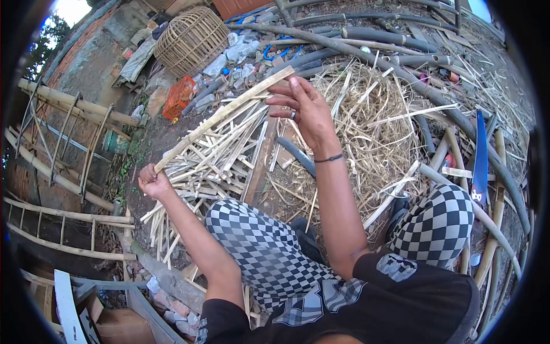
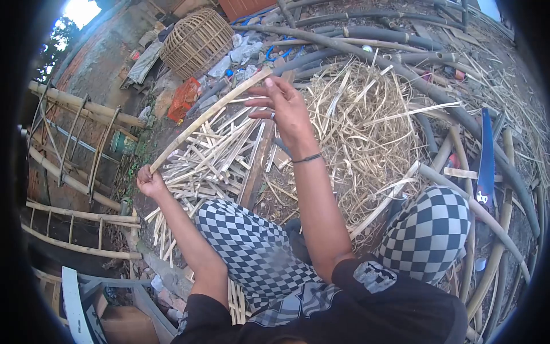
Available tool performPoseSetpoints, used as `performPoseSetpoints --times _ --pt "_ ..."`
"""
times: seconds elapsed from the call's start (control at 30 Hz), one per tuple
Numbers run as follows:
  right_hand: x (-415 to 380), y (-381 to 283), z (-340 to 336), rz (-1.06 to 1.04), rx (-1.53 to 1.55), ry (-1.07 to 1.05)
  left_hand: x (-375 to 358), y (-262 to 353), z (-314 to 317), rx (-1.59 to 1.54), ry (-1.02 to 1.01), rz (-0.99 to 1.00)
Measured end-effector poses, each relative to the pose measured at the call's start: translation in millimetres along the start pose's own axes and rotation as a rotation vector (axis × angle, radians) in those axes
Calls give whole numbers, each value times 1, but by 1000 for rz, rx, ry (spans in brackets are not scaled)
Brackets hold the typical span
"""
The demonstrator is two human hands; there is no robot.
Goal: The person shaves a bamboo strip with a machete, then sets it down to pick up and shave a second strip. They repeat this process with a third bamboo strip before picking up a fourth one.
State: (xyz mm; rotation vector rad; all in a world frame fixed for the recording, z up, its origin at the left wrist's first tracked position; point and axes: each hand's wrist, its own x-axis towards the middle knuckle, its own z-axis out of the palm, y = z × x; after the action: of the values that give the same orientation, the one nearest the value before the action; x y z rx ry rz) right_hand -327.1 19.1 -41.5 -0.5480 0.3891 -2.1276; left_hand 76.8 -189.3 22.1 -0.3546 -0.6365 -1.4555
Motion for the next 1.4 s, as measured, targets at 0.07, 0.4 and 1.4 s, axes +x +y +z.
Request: performPoseSetpoints --times 0.07,0.4,1.4 --pt "8 -12 15 2 -85 52 -5 -1 -3 -137 -23 -31" --pt "-16 -36 30 -196 -107 5 0 9 -46 1371 952 324" --pt "-64 -44 91 -590 -567 192 -108 -236 205 1389 -986 -100"
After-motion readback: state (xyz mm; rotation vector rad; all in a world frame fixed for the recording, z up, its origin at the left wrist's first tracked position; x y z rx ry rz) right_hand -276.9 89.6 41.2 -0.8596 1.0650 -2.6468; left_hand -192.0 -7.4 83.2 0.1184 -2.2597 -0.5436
